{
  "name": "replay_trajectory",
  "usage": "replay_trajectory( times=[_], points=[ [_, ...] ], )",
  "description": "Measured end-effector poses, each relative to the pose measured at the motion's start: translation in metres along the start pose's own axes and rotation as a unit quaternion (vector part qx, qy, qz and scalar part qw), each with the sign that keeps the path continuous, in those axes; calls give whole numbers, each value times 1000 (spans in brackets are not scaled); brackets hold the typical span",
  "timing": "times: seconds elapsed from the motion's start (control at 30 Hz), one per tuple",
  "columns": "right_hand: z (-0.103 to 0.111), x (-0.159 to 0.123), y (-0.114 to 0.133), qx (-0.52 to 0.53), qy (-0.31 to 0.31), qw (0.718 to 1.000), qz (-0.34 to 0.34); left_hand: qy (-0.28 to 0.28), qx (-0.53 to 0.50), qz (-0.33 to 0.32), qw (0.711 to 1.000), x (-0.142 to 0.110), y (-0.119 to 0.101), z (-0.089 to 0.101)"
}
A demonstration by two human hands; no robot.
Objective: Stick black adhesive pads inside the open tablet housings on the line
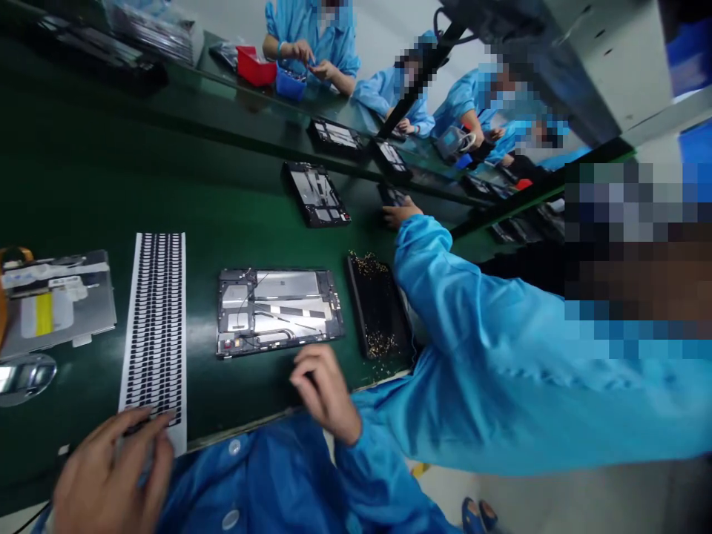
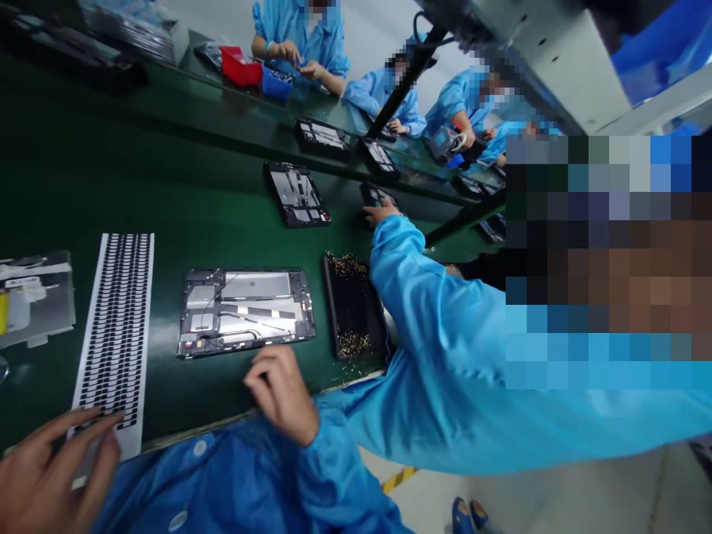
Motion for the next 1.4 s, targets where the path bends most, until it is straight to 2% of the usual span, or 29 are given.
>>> replay_trajectory(
  times=[0.03,0.1,0.17,0.27,0.33,0.43,0.87,0.97,1.13,1.4],
  points=[
    [17,-6,-13,-30,-10,999,-19,21,13,1,1000,13,-22,-4],
    [41,-12,-36,-93,2,995,-36,61,-21,-74,995,40,-67,-20],
    [52,-12,-51,-134,27,990,-36,74,-45,-147,985,67,-103,-43],
    [53,-6,-59,-163,60,984,-31,68,-36,-195,978,96,-128,-81],
    [50,-3,-59,-179,71,981,-33,70,-20,-197,978,104,-128,-99],
    [48,-1,-58,-205,75,975,-36,80,-10,-186,979,106,-123,-109],
    [45,1,-57,-264,83,960,-44,95,13,-186,978,106,-125,-106],
    [49,-2,-60,-212,72,974,-33,109,30,-182,977,106,-126,-105],
    [57,-17,-70,-93,-10,995,-39,113,39,-187,975,109,-129,-104],
    [51,-13,-73,-107,-21,993,-33,116,61,-185,974,112,-133,-103]
  ],
)
Point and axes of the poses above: each hand's wrist, its own x-axis towards the middle knuckle, its own z-axis out of the back of the hand, y = z × x, the point moved 1 cm from there along x, towards the middle knuckle, and after that the axes turned 11 degrees about y, right-handed, at the moved point
